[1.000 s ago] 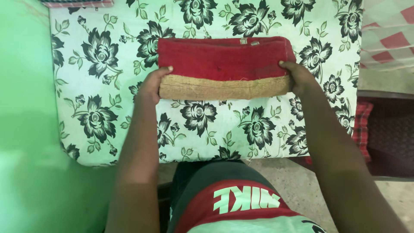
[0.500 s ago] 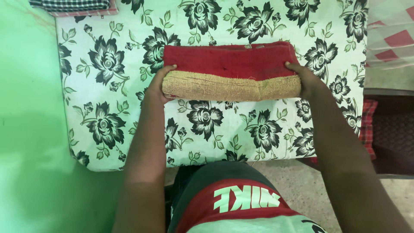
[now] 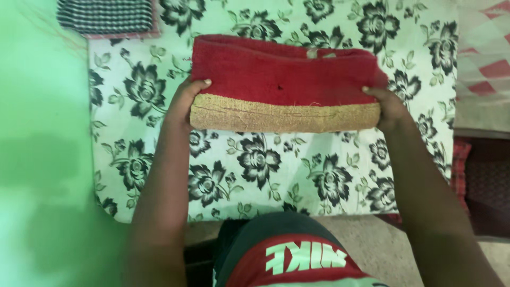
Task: The person folds a red and beige striped towel on a floral-patterned table. They smooth the towel, fold it in half multiple times, and place the folded towel on top of a stack of other folded towels.
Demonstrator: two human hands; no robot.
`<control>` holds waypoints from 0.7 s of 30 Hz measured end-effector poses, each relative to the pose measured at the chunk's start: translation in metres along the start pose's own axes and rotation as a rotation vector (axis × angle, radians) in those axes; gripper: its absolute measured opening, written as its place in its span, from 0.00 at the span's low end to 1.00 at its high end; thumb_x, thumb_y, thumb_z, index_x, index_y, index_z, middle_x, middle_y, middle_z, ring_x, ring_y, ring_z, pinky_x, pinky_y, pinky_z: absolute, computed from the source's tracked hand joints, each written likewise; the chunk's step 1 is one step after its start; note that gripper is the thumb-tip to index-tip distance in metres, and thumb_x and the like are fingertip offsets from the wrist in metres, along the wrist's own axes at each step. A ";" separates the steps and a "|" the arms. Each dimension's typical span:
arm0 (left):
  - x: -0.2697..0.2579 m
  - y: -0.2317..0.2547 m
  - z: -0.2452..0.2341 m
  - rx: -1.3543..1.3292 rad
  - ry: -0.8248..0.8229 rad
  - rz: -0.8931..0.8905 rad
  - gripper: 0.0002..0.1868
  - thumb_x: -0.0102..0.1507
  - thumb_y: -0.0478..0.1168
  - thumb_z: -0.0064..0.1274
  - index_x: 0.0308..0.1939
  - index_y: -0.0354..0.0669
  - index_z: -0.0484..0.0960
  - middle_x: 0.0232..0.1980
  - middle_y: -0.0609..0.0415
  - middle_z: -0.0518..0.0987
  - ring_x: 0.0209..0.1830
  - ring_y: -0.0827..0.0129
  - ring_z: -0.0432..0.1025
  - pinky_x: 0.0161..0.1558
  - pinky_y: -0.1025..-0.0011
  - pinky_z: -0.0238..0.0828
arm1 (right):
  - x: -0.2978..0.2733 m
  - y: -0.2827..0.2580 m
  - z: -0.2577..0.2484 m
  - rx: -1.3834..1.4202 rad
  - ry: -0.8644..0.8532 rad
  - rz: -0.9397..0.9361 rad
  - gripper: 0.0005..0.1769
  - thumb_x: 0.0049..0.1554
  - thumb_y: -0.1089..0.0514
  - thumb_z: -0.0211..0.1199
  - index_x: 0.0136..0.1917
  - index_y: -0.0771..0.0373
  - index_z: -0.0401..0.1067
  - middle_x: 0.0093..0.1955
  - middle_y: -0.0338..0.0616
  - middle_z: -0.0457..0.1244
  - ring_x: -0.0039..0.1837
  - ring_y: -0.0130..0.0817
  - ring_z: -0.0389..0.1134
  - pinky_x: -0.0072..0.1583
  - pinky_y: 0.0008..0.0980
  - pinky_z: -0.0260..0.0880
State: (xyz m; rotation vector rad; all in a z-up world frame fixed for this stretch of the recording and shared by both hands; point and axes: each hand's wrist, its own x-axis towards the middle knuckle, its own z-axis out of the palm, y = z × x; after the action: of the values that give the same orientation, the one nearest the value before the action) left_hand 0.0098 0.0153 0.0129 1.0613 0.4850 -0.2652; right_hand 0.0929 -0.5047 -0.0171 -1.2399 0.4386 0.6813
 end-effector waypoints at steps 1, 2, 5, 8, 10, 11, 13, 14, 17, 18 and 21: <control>0.001 0.012 -0.003 0.005 -0.006 0.037 0.30 0.60 0.40 0.56 0.67 0.38 0.71 0.56 0.47 0.82 0.50 0.59 0.79 0.51 0.60 0.80 | 0.002 -0.007 0.009 0.027 -0.024 -0.051 0.34 0.58 0.56 0.62 0.75 0.68 0.61 0.65 0.53 0.67 0.64 0.46 0.71 0.66 0.47 0.71; 0.003 0.024 -0.007 0.010 -0.013 0.074 0.31 0.60 0.39 0.56 0.68 0.39 0.71 0.57 0.48 0.81 0.52 0.61 0.79 0.53 0.61 0.79 | 0.005 -0.014 0.020 0.054 -0.049 -0.102 0.34 0.58 0.57 0.62 0.75 0.68 0.61 0.66 0.53 0.67 0.65 0.46 0.71 0.66 0.46 0.71; 0.008 0.062 -0.019 0.055 0.000 0.143 0.31 0.61 0.36 0.56 0.68 0.37 0.71 0.59 0.47 0.81 0.53 0.61 0.79 0.55 0.62 0.78 | 0.017 -0.032 0.057 0.046 -0.058 -0.235 0.34 0.58 0.60 0.63 0.76 0.69 0.61 0.68 0.54 0.65 0.67 0.48 0.70 0.69 0.47 0.72; 0.020 0.099 -0.032 0.150 0.087 0.133 0.31 0.60 0.36 0.54 0.68 0.41 0.68 0.59 0.48 0.81 0.53 0.61 0.80 0.55 0.61 0.79 | 0.036 -0.046 0.098 0.016 -0.044 -0.330 0.36 0.57 0.61 0.64 0.76 0.65 0.60 0.69 0.52 0.64 0.67 0.47 0.69 0.67 0.48 0.71; 0.031 0.120 -0.043 0.204 0.124 0.117 0.31 0.60 0.36 0.54 0.68 0.42 0.69 0.58 0.48 0.81 0.53 0.61 0.80 0.55 0.62 0.78 | 0.056 -0.057 0.123 0.002 -0.018 -0.325 0.35 0.57 0.61 0.64 0.76 0.63 0.59 0.69 0.51 0.64 0.67 0.47 0.69 0.66 0.49 0.72; 0.039 0.130 -0.047 0.220 0.116 0.114 0.30 0.60 0.36 0.53 0.68 0.41 0.70 0.58 0.47 0.82 0.53 0.60 0.80 0.55 0.61 0.78 | 0.065 -0.061 0.133 -0.004 -0.002 -0.321 0.35 0.57 0.61 0.64 0.76 0.63 0.59 0.69 0.51 0.64 0.66 0.47 0.70 0.66 0.49 0.73; 0.056 0.148 -0.056 0.252 0.105 0.140 0.29 0.61 0.36 0.53 0.67 0.38 0.72 0.59 0.46 0.82 0.54 0.60 0.80 0.56 0.61 0.78 | 0.084 -0.072 0.150 -0.021 -0.003 -0.376 0.33 0.58 0.63 0.63 0.74 0.62 0.57 0.69 0.51 0.63 0.67 0.47 0.69 0.66 0.48 0.73; 0.065 0.157 -0.060 0.270 0.103 0.169 0.28 0.62 0.36 0.54 0.67 0.38 0.73 0.59 0.46 0.83 0.55 0.59 0.79 0.57 0.61 0.77 | 0.095 -0.078 0.157 -0.030 -0.003 -0.403 0.33 0.58 0.63 0.63 0.74 0.62 0.55 0.69 0.51 0.63 0.68 0.47 0.69 0.67 0.48 0.73; 0.094 0.178 -0.072 0.330 0.139 0.179 0.27 0.62 0.36 0.53 0.66 0.40 0.73 0.59 0.49 0.83 0.56 0.61 0.79 0.59 0.62 0.75 | 0.122 -0.094 0.175 -0.071 -0.123 -0.395 0.30 0.64 0.63 0.62 0.76 0.66 0.59 0.72 0.52 0.64 0.71 0.45 0.68 0.71 0.45 0.71; 0.102 0.182 -0.075 0.351 0.160 0.168 0.27 0.62 0.36 0.53 0.66 0.42 0.73 0.59 0.50 0.83 0.57 0.62 0.79 0.60 0.62 0.74 | 0.131 -0.098 0.180 -0.106 -0.091 -0.388 0.30 0.63 0.62 0.62 0.76 0.66 0.60 0.72 0.50 0.64 0.71 0.45 0.68 0.70 0.45 0.72; 0.126 0.191 -0.082 0.459 0.208 0.177 0.25 0.64 0.37 0.51 0.67 0.41 0.75 0.60 0.47 0.84 0.56 0.60 0.77 0.61 0.60 0.68 | 0.156 -0.110 0.191 -0.193 0.016 -0.359 0.29 0.62 0.60 0.63 0.75 0.65 0.61 0.70 0.48 0.65 0.70 0.42 0.68 0.68 0.45 0.72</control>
State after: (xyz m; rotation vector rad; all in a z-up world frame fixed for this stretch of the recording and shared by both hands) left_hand 0.1814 0.1796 0.0636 1.5813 0.5249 -0.1092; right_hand 0.2709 -0.3038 0.0136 -1.4621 0.1572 0.4134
